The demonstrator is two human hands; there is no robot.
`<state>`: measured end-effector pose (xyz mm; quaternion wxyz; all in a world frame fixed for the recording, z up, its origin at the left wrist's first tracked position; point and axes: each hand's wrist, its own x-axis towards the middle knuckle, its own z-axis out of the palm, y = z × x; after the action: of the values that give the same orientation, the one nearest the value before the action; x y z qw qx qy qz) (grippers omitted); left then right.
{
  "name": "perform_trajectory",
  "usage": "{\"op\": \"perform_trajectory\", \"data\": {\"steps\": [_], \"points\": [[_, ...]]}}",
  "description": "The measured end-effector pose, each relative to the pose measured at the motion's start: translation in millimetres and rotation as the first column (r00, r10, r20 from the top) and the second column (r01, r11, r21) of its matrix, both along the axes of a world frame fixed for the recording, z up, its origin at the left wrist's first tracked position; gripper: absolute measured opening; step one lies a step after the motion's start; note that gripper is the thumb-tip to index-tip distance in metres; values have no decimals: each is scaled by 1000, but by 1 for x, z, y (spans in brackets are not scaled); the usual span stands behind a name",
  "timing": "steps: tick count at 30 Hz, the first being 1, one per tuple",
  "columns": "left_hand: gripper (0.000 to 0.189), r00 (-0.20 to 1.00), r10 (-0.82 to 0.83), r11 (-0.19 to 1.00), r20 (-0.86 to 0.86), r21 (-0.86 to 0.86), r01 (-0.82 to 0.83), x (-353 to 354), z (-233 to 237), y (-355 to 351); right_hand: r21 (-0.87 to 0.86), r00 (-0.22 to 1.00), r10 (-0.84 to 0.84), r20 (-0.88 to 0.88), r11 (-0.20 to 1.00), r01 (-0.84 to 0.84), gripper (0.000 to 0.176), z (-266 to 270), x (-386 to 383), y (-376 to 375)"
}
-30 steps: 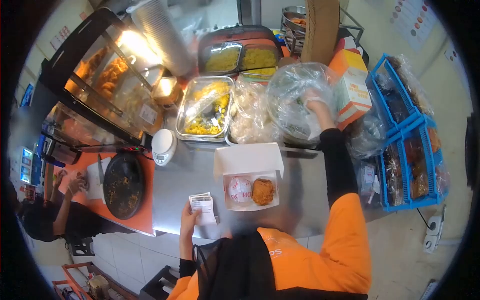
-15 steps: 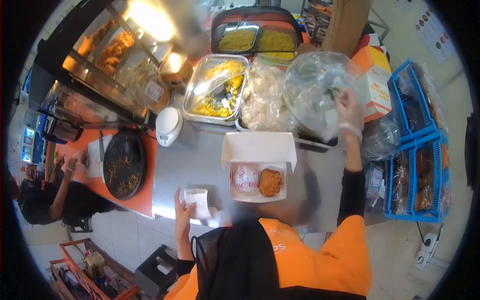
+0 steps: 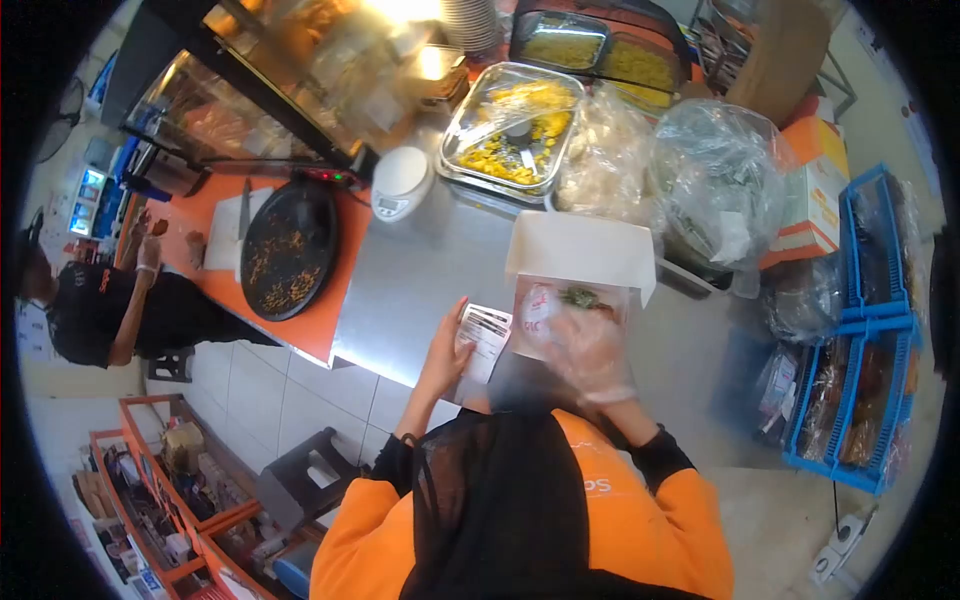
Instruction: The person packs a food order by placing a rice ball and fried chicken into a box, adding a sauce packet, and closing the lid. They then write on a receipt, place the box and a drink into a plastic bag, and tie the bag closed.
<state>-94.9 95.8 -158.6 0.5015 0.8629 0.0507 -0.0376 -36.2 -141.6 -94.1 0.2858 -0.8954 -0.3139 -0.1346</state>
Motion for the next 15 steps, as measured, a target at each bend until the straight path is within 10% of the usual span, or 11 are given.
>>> {"op": "perform_trajectory", "data": {"steps": [12,15], "points": [[87,986,120,993,119,-8,-120,7,-1,-46,38,991,-30,-128,999,35,12,-41,-17,27],[79,832,103,898,544,310,-313,-4,28,-45,130,994,-68,-88,988,79,15,-15,-16,37]]}}
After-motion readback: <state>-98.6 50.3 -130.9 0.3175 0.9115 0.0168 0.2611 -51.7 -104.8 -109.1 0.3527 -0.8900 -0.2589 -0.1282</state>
